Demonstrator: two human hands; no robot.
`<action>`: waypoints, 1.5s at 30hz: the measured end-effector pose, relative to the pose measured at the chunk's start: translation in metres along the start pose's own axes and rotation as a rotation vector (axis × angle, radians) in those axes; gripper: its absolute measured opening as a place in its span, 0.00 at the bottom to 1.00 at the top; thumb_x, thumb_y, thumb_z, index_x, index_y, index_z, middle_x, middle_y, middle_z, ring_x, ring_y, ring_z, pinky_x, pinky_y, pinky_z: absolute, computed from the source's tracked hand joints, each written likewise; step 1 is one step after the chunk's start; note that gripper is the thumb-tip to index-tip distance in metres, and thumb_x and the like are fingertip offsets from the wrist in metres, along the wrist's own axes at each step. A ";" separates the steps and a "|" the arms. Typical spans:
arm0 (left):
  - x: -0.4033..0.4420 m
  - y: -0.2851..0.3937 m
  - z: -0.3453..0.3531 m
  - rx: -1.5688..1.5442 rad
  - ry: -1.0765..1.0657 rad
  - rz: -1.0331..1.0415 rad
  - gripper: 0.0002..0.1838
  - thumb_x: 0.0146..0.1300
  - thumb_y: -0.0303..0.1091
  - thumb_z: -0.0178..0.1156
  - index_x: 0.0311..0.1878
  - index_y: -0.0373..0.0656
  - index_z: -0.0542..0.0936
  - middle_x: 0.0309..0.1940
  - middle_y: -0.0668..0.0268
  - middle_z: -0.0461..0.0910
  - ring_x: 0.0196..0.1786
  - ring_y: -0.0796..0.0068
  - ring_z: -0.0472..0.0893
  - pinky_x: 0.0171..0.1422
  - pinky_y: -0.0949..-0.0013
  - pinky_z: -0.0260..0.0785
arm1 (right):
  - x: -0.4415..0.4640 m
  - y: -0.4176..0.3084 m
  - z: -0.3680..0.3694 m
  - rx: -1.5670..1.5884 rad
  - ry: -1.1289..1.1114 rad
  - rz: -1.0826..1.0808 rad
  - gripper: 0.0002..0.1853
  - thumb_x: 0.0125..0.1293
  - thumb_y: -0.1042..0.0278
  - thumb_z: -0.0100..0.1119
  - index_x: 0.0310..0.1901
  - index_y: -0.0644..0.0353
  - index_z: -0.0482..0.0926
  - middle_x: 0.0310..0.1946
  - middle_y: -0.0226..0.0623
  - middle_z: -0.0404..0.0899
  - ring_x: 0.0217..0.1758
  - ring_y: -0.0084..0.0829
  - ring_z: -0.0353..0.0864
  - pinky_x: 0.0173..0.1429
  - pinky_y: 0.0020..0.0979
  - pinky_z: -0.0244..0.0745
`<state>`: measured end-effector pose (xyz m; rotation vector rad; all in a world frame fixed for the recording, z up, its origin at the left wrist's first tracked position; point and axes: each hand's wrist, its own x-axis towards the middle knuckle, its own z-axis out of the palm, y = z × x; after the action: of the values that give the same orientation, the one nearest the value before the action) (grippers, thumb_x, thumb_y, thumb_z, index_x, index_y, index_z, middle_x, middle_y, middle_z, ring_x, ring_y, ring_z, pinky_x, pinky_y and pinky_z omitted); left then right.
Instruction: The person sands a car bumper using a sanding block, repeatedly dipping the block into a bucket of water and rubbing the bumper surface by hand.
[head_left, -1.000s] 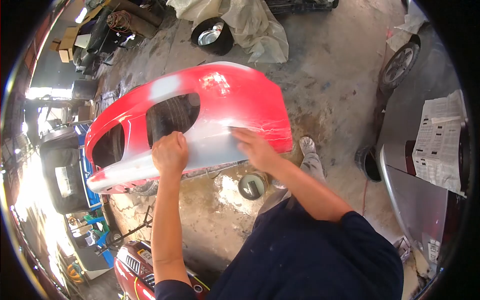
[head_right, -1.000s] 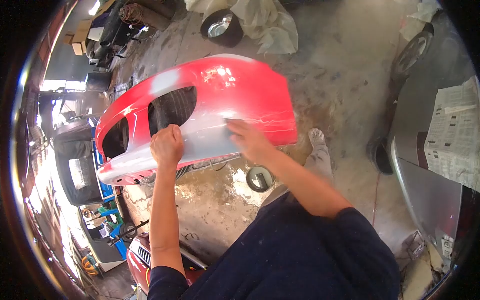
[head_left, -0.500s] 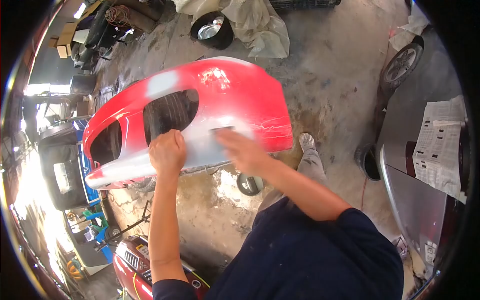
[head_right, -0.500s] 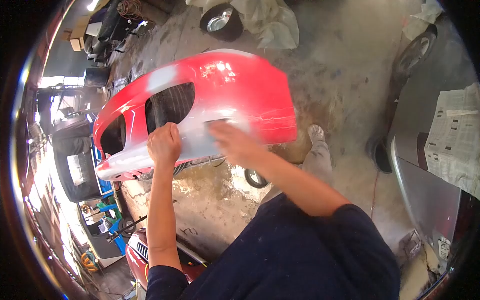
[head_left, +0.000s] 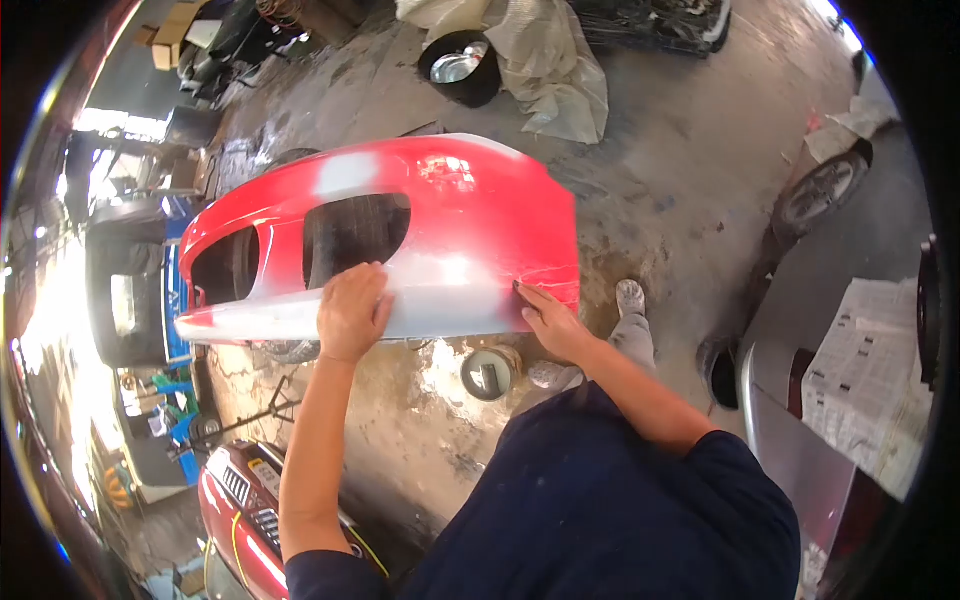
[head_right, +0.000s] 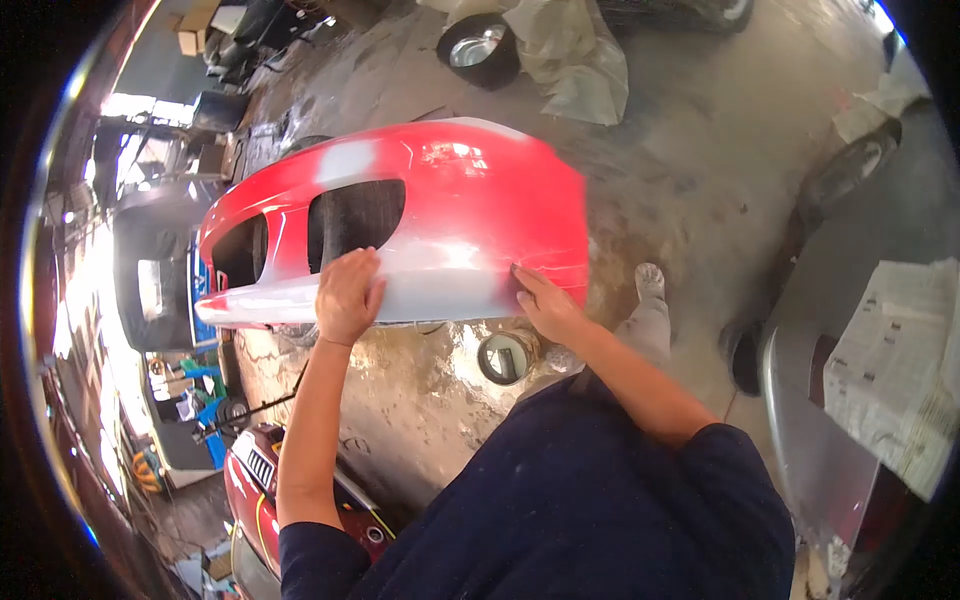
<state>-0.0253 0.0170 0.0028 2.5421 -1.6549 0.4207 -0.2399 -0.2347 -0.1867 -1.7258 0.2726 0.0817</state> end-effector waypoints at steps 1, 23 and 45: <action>-0.006 0.004 0.001 0.015 -0.100 -0.030 0.21 0.72 0.44 0.62 0.62 0.42 0.83 0.62 0.59 0.84 0.69 0.55 0.80 0.77 0.49 0.67 | -0.002 0.003 -0.009 0.004 -0.021 -0.025 0.28 0.81 0.62 0.49 0.78 0.62 0.68 0.79 0.53 0.67 0.83 0.49 0.64 0.86 0.42 0.58; 0.043 0.231 0.168 0.180 -0.764 -0.407 0.39 0.73 0.48 0.57 0.76 0.25 0.67 0.81 0.43 0.63 0.86 0.44 0.55 0.90 0.45 0.43 | 0.031 0.039 -0.317 -0.133 0.111 0.067 0.24 0.80 0.62 0.52 0.71 0.65 0.75 0.71 0.52 0.76 0.72 0.45 0.77 0.76 0.38 0.68; -0.011 0.011 -0.013 0.245 0.109 -1.426 0.44 0.76 0.56 0.58 0.84 0.38 0.59 0.86 0.45 0.52 0.88 0.41 0.48 0.90 0.43 0.42 | 0.111 -0.169 -0.069 0.091 -0.712 -0.292 0.29 0.79 0.64 0.54 0.78 0.61 0.67 0.73 0.53 0.73 0.76 0.43 0.74 0.76 0.45 0.72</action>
<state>-0.0419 0.0245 0.0116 2.9495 0.4691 0.5429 -0.1008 -0.2925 -0.0354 -1.5240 -0.4908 0.4486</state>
